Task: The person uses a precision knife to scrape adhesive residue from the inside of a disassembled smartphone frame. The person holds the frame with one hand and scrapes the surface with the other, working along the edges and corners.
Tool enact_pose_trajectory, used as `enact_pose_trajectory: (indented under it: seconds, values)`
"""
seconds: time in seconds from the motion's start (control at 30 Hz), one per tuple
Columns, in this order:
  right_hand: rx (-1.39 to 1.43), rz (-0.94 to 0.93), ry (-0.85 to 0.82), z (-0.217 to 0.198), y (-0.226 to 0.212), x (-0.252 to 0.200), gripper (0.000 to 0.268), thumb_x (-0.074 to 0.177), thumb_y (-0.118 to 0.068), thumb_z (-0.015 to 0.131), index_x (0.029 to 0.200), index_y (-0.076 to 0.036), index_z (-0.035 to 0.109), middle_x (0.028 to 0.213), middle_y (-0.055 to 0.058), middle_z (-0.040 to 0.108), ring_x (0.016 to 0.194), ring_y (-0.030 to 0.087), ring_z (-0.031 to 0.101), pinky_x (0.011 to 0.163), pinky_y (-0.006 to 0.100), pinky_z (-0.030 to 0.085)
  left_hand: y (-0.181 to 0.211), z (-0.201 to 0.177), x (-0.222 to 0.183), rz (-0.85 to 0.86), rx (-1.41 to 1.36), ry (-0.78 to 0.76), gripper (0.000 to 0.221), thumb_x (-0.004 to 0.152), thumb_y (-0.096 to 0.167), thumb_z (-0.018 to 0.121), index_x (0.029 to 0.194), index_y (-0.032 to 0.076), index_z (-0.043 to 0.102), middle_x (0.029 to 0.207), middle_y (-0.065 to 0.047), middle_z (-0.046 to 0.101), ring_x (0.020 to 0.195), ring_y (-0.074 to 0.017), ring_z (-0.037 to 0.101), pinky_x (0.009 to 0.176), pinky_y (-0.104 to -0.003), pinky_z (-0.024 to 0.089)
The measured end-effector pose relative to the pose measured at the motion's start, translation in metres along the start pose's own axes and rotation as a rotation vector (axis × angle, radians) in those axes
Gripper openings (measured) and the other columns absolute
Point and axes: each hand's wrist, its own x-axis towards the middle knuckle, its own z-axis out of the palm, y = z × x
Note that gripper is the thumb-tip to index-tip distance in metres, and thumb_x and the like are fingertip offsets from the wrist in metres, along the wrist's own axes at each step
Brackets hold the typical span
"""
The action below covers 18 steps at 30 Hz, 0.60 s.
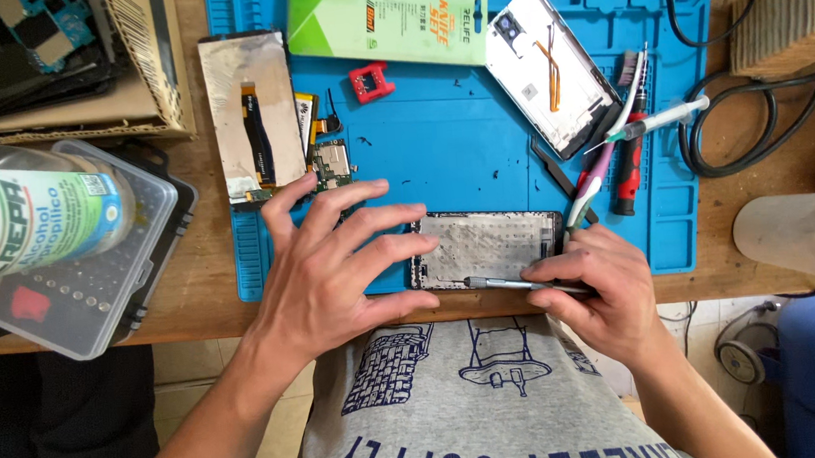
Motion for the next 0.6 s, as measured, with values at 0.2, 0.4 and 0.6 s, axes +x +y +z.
enact_pose_trajectory:
  seconds: [0.2, 0.4, 0.6]
  values:
    - [0.052, 0.061, 0.063, 0.002, 0.004, -0.004, 0.029, 0.108, -0.038, 0.071, 0.107, -0.011, 0.081, 0.079, 0.002, 0.07, 0.069, 0.022, 0.056, 0.072, 0.037, 0.043, -0.004, -0.002, -0.001, -0.09, -0.192, 0.201, 0.041, 0.113, 0.055, 0.058, 0.092, 0.026, 0.078, 0.117, 0.008, 0.087, 0.127, -0.0264, 0.077, 0.126, -0.053, 0.027]
    - [0.076, 0.098, 0.105, 0.004, 0.0, -0.003, 0.034, 0.11, -0.04, 0.066, 0.107, -0.01, 0.08, 0.074, 0.0, 0.064, 0.068, 0.019, 0.053, 0.067, 0.035, 0.039, 0.0, 0.001, 0.003, -0.132, -0.064, 0.207, 0.011, 0.112, 0.038, 0.08, 0.108, 0.027, 0.08, 0.12, 0.01, 0.085, 0.129, -0.0262, 0.075, 0.122, -0.053, 0.031]
    - [0.083, 0.118, 0.124, 0.004, 0.001, -0.003, 0.034, 0.118, -0.031, 0.056, 0.106, -0.007, 0.076, 0.085, 0.005, 0.074, 0.071, 0.022, 0.062, 0.07, 0.037, 0.046, 0.013, 0.006, 0.012, -0.137, -0.094, 0.225, 0.02, 0.116, 0.04, 0.068, 0.106, 0.026, 0.078, 0.118, 0.01, 0.085, 0.131, -0.0276, 0.076, 0.124, -0.054, 0.026]
